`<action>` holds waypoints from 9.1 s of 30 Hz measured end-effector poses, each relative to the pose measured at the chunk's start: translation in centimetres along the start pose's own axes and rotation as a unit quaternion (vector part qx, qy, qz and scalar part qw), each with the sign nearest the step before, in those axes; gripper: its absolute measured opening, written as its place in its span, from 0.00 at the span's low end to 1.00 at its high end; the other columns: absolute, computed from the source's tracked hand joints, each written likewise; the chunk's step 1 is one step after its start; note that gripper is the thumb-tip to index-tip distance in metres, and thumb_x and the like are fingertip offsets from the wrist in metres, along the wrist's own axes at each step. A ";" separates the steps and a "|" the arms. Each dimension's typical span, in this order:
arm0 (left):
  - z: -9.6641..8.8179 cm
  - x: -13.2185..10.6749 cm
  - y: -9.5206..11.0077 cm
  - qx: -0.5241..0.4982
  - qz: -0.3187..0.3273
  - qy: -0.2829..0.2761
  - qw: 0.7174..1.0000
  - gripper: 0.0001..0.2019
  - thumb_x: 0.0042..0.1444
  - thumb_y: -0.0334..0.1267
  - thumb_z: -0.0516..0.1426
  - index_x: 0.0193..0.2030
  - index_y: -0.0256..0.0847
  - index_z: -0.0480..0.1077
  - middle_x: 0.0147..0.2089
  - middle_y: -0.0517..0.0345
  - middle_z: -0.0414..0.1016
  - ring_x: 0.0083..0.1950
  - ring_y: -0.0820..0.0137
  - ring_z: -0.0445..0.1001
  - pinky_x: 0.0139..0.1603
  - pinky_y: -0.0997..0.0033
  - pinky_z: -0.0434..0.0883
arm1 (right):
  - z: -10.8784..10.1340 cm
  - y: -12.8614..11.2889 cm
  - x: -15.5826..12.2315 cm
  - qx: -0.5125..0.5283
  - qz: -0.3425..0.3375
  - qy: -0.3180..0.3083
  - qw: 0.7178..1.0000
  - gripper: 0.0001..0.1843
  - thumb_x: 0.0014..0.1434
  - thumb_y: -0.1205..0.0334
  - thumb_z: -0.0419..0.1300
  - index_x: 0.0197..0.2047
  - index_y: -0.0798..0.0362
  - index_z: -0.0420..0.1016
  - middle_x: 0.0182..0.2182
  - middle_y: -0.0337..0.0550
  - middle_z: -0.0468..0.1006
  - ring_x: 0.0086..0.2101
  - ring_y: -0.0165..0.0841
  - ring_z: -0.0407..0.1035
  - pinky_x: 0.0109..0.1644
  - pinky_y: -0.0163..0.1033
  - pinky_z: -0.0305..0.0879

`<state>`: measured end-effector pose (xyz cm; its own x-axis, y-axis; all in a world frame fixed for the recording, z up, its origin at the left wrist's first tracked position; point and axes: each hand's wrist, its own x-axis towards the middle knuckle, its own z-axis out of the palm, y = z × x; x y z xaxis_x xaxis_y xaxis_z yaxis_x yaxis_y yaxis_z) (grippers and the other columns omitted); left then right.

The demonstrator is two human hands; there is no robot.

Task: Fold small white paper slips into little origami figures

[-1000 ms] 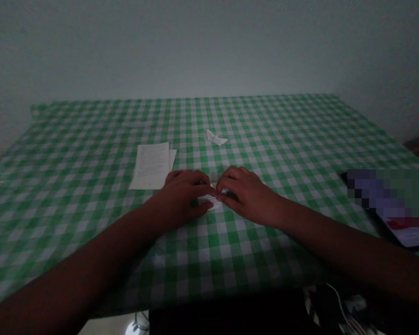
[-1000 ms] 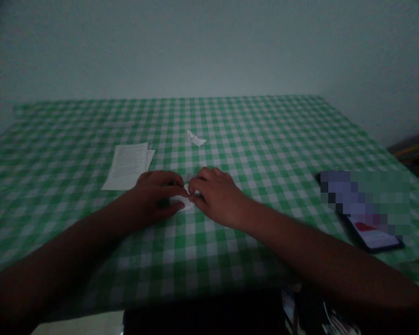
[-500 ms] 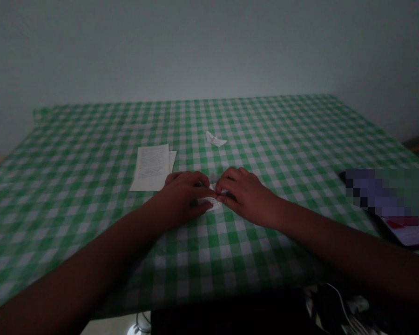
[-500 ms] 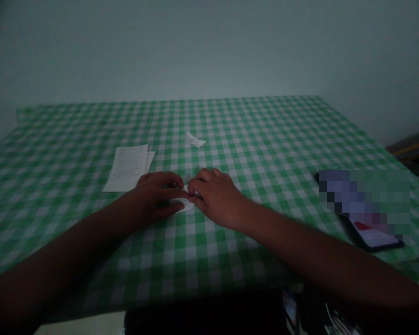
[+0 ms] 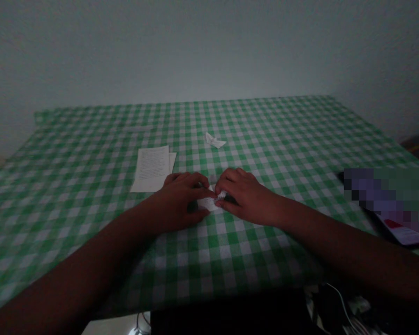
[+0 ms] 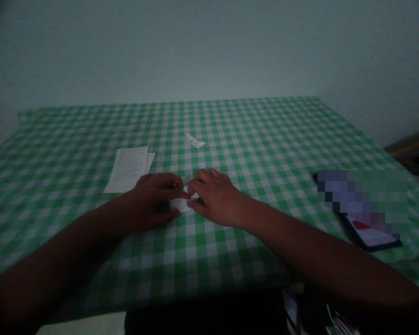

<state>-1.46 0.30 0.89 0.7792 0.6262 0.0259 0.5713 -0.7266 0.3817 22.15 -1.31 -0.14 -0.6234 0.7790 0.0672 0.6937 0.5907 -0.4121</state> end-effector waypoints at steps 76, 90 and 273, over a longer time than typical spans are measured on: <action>1.7 1.0 0.7 0.013 -0.082 0.063 0.995 0.05 0.61 0.38 0.58 0.43 0.42 0.72 0.43 0.57 0.72 0.49 0.63 0.71 0.54 0.57 0.61 | 0.5 -0.8 -0.2 -0.021 0.010 0.024 0.999 0.13 0.60 0.53 0.63 0.45 0.51 0.75 0.43 0.45 0.72 0.46 0.41 0.63 0.50 0.46 0.58; 1.8 0.9 0.0 0.019 -0.053 0.062 0.996 0.06 0.61 0.43 0.60 0.43 0.47 0.76 0.44 0.58 0.73 0.48 0.64 0.71 0.52 0.57 0.61 | 0.0 -1.1 -0.1 -0.039 0.001 0.025 0.999 0.12 0.60 0.53 0.64 0.44 0.49 0.77 0.41 0.44 0.74 0.45 0.42 0.61 0.47 0.46 0.56; 1.0 0.2 1.8 0.000 -0.070 0.051 0.996 0.14 0.56 0.45 0.61 0.48 0.46 0.74 0.50 0.54 0.72 0.51 0.60 0.70 0.56 0.52 0.66 | -0.3 -0.4 0.1 0.010 0.031 0.002 0.999 0.11 0.62 0.56 0.60 0.47 0.47 0.76 0.44 0.45 0.73 0.48 0.43 0.63 0.47 0.46 0.53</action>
<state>-0.01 -1.18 0.71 0.6618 0.7467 0.0666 0.6725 -0.6306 0.3873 21.88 -1.39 0.28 -0.5782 0.8147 0.0439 0.7237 0.5369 -0.4336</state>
